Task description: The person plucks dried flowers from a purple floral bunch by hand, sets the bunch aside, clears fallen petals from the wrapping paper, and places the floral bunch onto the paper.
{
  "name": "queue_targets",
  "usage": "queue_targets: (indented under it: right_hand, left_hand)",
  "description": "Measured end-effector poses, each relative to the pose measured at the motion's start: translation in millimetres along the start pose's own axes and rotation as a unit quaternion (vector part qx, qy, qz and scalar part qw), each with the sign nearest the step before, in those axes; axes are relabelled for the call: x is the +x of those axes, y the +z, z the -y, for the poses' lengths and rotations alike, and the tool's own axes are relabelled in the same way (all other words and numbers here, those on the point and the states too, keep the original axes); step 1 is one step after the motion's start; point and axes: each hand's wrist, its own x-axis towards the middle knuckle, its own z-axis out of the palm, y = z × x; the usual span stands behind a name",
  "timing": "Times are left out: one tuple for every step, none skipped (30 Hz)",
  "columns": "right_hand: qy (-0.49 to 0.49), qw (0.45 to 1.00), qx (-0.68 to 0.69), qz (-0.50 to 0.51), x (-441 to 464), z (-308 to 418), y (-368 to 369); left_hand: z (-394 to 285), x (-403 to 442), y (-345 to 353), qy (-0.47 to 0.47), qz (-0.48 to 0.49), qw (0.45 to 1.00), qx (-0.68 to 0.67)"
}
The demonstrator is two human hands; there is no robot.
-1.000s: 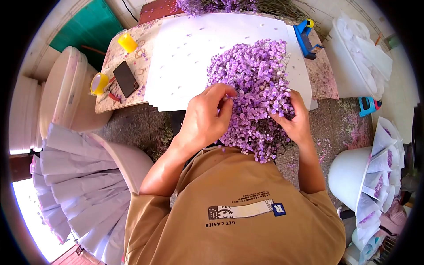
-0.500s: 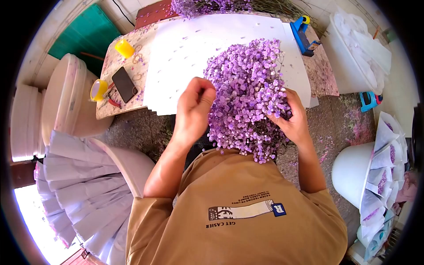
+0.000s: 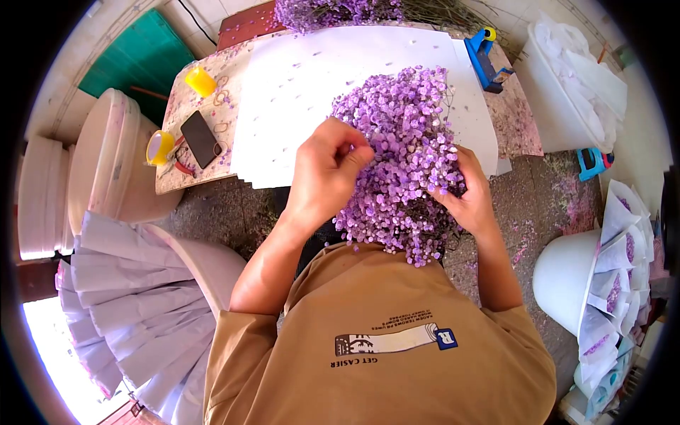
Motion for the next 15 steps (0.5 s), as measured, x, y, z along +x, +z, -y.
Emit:
queue_targets:
  right_hand:
    - [0.001,1.0,0.0,-0.001,0,0,0]
    - [-0.008,1.0,-0.002,-0.001,0,-1,0]
    - [-0.016,1.0,-0.005,-0.001,0,-1,0]
    - [-0.016,1.0,-0.004,0.0,0,0,1]
    - [-0.014,1.0,-0.004,0.001,0,0,1]
    - [-0.013,1.0,-0.004,0.003,1,1,0]
    - [-0.014,1.0,-0.005,0.003,1,1,1]
    - [-0.01,1.0,-0.005,0.005,1,1,0]
    - [-0.006,1.0,-0.006,0.005,1,2,0]
    - [-0.007,1.0,-0.008,0.006,1,2,0]
    - [-0.005,1.0,-0.007,0.005,0,2,0]
    - [-0.003,1.0,-0.007,0.004,1,1,0]
    - [-0.002,1.0,-0.009,0.002,1,1,0]
    - [-0.007,1.0,-0.009,0.005,1,0,-1]
    - [-0.011,1.0,-0.008,0.007,1,0,-1]
  left_hand:
    - [-1,1,-3,-0.072,-0.006,0.991,-0.113]
    - [-3,2,-6,-0.124,-0.021,0.967,-0.223]
    - [-6,7,-12,-0.16,-0.008,0.941,-0.3]
    - [-8,11,-19,-0.195,0.004,0.907,-0.374]
    - [-13,15,-24,-0.183,0.034,0.919,-0.348]
    - [-11,17,-21,-0.183,0.033,0.919,-0.348]
    - [-8,18,-16,-0.109,0.046,0.977,-0.178]
    - [-6,19,-12,-0.031,0.057,0.998,0.0]
    - [-7,21,-10,0.034,0.047,0.994,0.092]
    - [-4,23,-8,0.035,0.046,0.994,0.091]
    - [3,24,-5,0.046,0.034,0.992,0.11]
    - [5,26,-3,0.058,0.022,0.99,0.13]
    - [7,27,-2,0.06,0.023,0.99,0.128]
    - [8,27,-1,0.029,0.004,0.996,0.084]
    - [7,26,0,-0.002,-0.015,0.999,0.04]
